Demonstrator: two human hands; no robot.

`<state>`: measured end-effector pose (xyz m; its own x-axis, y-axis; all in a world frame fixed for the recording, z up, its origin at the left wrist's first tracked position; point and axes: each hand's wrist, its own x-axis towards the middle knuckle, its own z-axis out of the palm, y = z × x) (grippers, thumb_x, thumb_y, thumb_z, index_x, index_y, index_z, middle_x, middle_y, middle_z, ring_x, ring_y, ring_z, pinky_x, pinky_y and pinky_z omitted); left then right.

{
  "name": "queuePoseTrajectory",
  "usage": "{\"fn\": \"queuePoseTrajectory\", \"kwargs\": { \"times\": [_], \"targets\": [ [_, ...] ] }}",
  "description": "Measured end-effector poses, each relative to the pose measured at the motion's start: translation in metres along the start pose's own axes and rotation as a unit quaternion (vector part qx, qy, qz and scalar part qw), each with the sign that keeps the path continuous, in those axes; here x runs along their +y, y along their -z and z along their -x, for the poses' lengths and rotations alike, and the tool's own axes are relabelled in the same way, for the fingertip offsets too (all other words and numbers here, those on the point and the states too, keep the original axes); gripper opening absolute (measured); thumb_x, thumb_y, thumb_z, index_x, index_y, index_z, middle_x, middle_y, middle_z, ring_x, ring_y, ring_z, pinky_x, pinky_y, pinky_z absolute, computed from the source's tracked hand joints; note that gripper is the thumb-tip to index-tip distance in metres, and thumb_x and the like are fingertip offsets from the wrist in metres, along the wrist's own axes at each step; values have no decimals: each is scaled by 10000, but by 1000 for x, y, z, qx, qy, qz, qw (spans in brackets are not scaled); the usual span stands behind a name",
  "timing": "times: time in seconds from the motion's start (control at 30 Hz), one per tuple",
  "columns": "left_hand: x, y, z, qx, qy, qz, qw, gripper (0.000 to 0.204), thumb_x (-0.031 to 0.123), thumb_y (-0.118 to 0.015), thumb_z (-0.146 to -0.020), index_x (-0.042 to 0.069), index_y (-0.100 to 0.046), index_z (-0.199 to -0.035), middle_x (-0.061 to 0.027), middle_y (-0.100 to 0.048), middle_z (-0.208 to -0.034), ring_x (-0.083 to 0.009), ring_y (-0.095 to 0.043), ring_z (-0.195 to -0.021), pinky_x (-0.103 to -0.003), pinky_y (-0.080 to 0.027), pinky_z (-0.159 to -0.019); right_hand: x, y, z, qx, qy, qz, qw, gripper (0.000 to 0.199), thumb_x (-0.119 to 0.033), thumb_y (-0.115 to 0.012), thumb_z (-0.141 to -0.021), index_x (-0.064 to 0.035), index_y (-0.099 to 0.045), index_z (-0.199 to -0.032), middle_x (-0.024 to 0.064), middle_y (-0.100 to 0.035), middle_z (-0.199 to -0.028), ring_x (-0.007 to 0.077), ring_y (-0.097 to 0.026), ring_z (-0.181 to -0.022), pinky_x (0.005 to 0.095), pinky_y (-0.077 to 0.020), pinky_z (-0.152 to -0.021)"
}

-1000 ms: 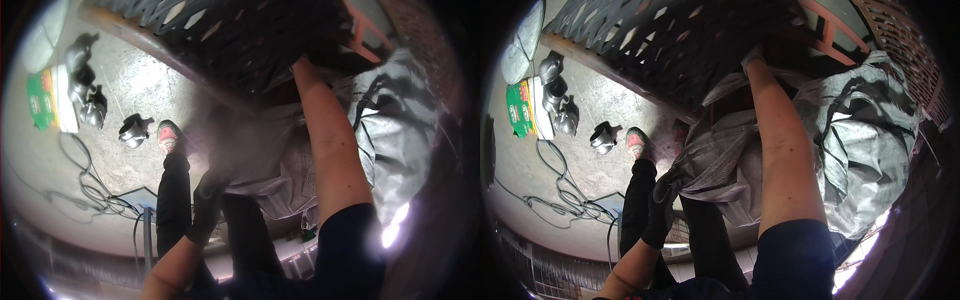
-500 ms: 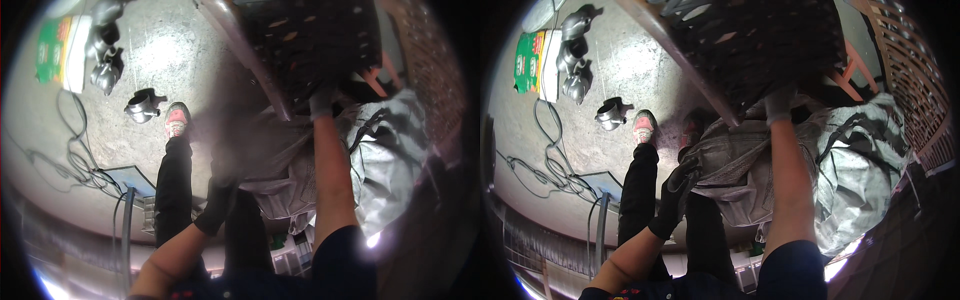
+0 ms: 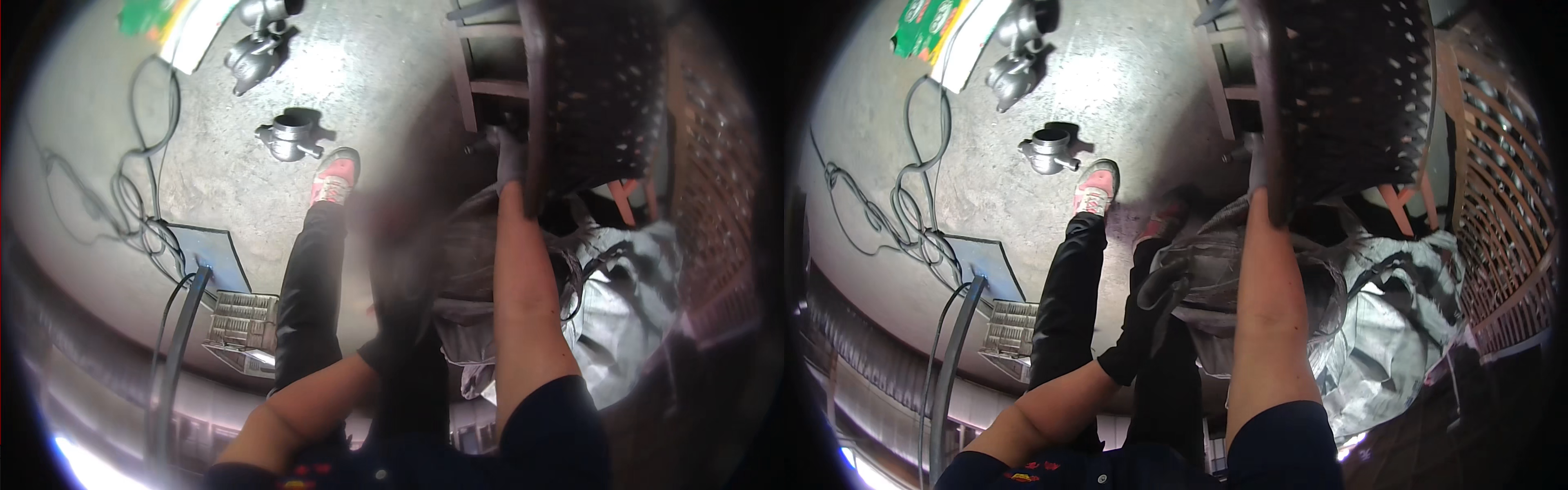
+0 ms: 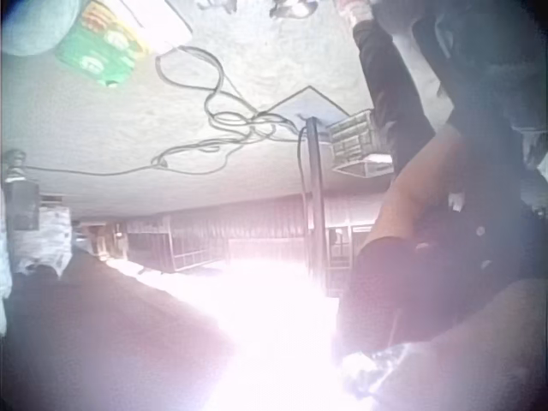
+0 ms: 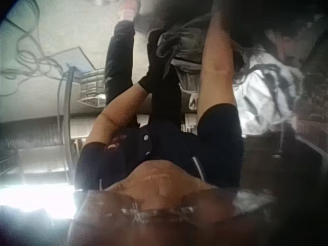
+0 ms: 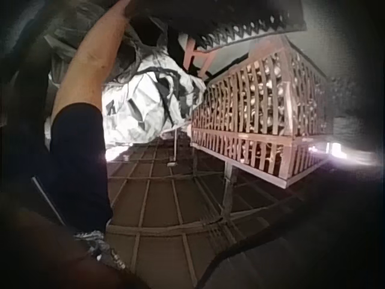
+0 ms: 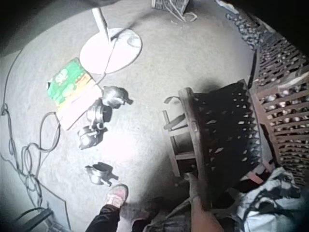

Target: The person spreads open a large sack, sorts metal parts into small bags and crates by hand, and transfers the parts into the large sack before removing their gloves.

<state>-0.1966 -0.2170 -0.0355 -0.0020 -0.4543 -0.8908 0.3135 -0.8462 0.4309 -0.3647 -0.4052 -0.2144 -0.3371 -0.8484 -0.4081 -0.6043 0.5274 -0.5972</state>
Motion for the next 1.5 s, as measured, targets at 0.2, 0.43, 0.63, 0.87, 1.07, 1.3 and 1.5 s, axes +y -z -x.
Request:
{"fn": "queuePoseTrajectory", "kwargs": {
  "times": [0.2, 0.43, 0.63, 0.87, 1.07, 1.3, 1.5],
  "targets": [
    [8, 17, 5, -4, 20, -24, 1000, 311, 84, -526, -853, -2, -489, -1150, -87, -510, -1157, -144, -494, -1043, -250, -369, -908, -4, 7, 33, -162, 54, 332, 928, 299, -204, -600, -716, -55, -593, -976, 165, -605, -882, 265, -584, -734, 357, -450, -706],
    [-6, 22, 9, 29, -27, 61, 997, 318, 80, -522, -853, -17, -482, -1154, -91, -513, -1142, -137, -492, -1035, -249, -378, -895, -51, -24, 49, -82, 81, 282, 952, 390, -216, -642, -686, -56, -541, -1026, 186, -584, -999, 346, -554, -931, 376, -433, -790],
    [25, 21, 8, 21, -66, 133, 989, 332, 65, -497, -854, -28, -460, -1171, -93, -508, -1135, -135, -496, -1014, -247, -379, -883, -24, -41, 46, -129, -4, 454, 881, 449, -227, -578, -719, -81, -509, -1138, 196, -576, -1035, 350, -545, -978, 366, -420, -844],
    [22, 30, 6, 17, -117, 136, 984, 327, 82, -491, -844, 22, -466, -1165, -106, -502, -1136, -197, -499, -1026, -299, -381, -877, -106, -154, 80, -242, 271, 161, 918, 458, -81, -531, -692, -210, -555, -1131, 161, -587, -1023, 296, -582, -917, 333, -448, -812],
    [32, 35, 14, 41, -5, 272, 961, 326, 107, -482, -857, 21, -436, -1167, -118, -512, -1055, -195, -528, -967, -275, -439, -761, -216, -214, 112, -492, 274, 389, 729, 344, -221, -509, -772, -219, -574, -1110, 112, -590, -1051, 254, -560, -994, 355, -439, -844],
    [41, 57, -4, 66, -39, 235, 969, 346, 120, -538, -836, 7, -468, -1156, -110, -524, -1088, -180, -524, -990, -290, -442, -817, -176, -247, 124, -431, 264, 370, 779, 262, -224, -497, -785, -170, -624, -1007, 91, -617, -980, 252, -574, -950, 356, -428, -829],
    [61, 135, -32, 139, -133, -50, 980, 328, 195, -489, -842, 14, -498, -1116, -87, -555, -981, -136, -541, -857, -241, -448, -706, -192, -198, 111, -436, 249, 285, 817, 505, -107, -603, -659, -235, -543, -1144, 122, -617, -929, 272, -589, -883, 358, -449, -792]
  ]
}}
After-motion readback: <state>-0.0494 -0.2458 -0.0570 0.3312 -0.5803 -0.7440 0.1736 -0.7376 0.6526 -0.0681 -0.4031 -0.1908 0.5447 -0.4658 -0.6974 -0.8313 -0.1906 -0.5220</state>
